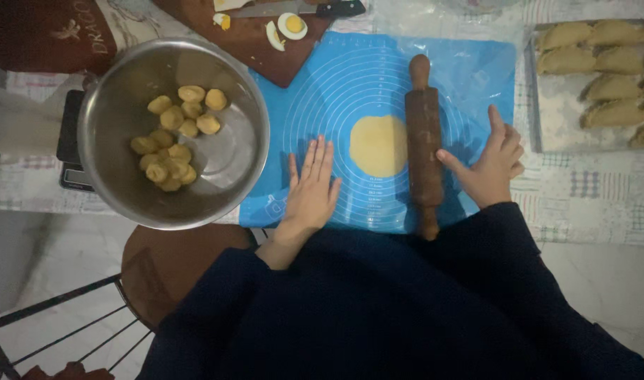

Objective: The person rolls dough into thin circles, places a filling and a hard-boiled egg slice on top, folds the dough into a half-moon shape, and crimps the edges to seal. The finished pastries are placed on a tray. The person repeats the process with additional dough balls.

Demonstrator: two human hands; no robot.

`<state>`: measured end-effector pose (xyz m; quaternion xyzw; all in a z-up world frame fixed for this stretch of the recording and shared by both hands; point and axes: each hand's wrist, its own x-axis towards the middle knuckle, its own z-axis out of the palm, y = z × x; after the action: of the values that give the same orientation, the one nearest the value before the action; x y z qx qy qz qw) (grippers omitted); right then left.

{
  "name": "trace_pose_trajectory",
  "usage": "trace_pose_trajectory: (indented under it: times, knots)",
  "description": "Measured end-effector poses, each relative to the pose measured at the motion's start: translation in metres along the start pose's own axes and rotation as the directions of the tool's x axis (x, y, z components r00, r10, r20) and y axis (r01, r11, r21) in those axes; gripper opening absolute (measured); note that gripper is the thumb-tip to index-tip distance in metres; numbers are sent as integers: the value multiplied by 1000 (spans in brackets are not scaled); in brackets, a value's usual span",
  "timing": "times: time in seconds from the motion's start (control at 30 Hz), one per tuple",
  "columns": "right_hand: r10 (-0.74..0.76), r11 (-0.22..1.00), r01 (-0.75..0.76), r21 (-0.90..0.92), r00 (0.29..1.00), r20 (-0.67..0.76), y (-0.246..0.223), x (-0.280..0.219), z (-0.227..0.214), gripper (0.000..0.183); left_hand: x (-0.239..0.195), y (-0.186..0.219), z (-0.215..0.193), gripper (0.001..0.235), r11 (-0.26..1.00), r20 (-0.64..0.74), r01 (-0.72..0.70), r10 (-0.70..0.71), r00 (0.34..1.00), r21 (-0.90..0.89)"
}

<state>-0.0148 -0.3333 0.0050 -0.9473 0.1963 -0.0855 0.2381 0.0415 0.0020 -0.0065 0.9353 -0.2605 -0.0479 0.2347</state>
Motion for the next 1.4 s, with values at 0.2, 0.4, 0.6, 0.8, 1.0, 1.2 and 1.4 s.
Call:
trace_pose_trajectory:
  times: [0.2,0.4,0.6,0.8,1.0,1.2,1.4]
  knots:
    - [-9,943,-37,330,990,138,-27,-13,12,105,3,7,8,73,1000,16,21,-20,1000,-16]
    - [-143,976,136,170,989,25,-7,4,-4,81,14,12,18,75,1000,16,-11,11,1000,-21]
    - [-293,954,289,-80,955,-40,14,20,-27,75,41,13,30,77,1000,38,-18,17,999,22]
    - [-442,897,440,42,892,95,-16,1,20,65,52,10,32,82,1000,-21,-5,5,1000,9]
    - [-504,856,516,28,821,268,-27,20,51,85,67,1,31,70,998,24,-8,6,1000,69]
    - [-578,795,605,30,742,341,-31,59,52,71,85,-6,27,57,996,-1,-80,80,997,49]
    - [-591,764,644,-36,721,363,-40,74,48,59,95,-4,23,54,989,27,-124,122,992,82]
